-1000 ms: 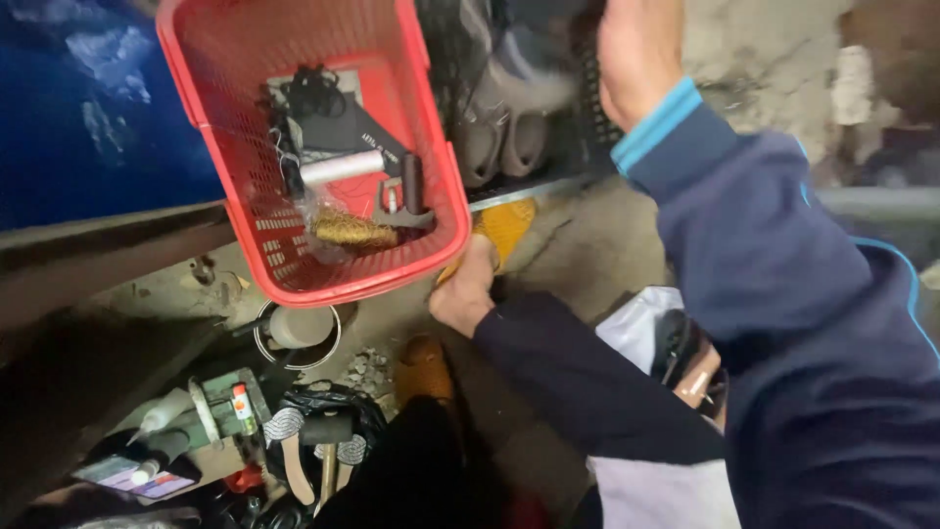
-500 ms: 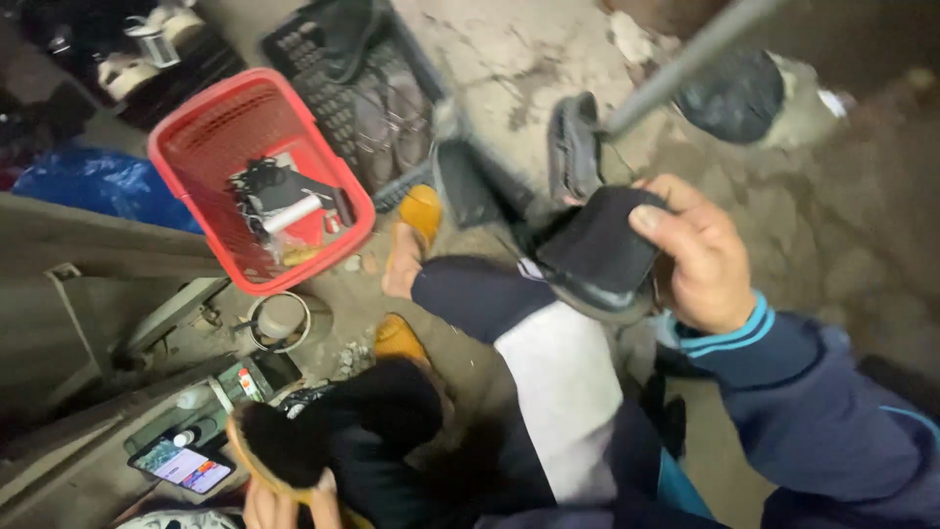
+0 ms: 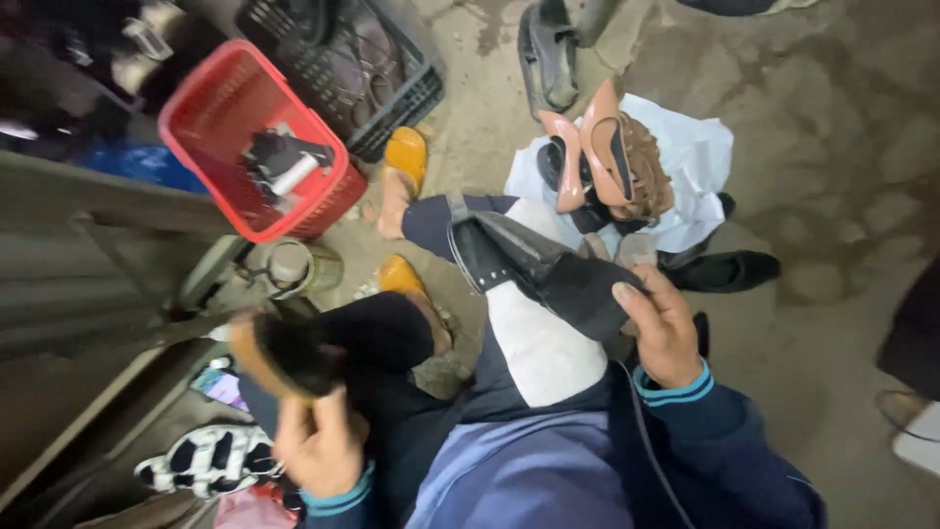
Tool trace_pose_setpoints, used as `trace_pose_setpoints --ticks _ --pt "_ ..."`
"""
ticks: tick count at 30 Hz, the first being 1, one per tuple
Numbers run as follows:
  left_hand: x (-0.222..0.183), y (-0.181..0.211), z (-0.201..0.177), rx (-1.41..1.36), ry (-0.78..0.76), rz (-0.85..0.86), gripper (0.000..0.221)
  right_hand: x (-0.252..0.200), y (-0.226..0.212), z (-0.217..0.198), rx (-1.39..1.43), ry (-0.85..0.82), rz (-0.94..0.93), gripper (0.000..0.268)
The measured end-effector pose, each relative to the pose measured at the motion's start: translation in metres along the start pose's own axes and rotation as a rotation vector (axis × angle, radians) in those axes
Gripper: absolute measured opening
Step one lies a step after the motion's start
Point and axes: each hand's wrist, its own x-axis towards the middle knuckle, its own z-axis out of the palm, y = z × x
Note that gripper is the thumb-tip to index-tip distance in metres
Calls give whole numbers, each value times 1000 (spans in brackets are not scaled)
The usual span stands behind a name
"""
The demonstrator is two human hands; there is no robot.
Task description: A person is repairing a shoe by brushing the sole and then using a hammer to tap it into place.
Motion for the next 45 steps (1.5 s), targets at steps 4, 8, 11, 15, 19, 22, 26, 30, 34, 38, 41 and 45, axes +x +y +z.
trace_pose_setpoints --ticks 4,8,11,15,19,22,26,30,34,38,41,45 --pt "6 21 38 -337 -307 65 13 -3 -9 9 38 -82 -76 28" --pt "13 18 88 -336 -428 23 7 -7 -9 27 16 -80 -192 25" --pt "15 14 121 -348 -431 -43 36 -10 -2 43 -95 -156 -384 27" --pt "31 49 140 -262 -498 -98 60 -2 -12 55 -325 -326 -684 52" --pt "44 47 156 -226 -512 -123 53 10 32 46 -567 -79 -849 33" --pt "47 24 172 -293 -534 -307 31 23 3 33 -620 -52 -675 39" --pt "42 -3 195 -496 -545 -500 12 22 10 25 -626 -139 -481 53" --pt "42 -2 188 -545 -551 -455 16 24 7 28 -639 -156 -443 54" --pt "41 2 178 -528 -543 -448 15 31 20 29 -662 -87 -446 15" --pt "38 7 168 -485 -516 -405 14 34 17 26 -639 -172 -437 9" --pt "36 1 170 -450 -511 -329 13 30 7 27 -587 -255 -405 35" --pt "33 9 164 -422 -550 -214 15 26 -15 39 -576 -352 -282 94"
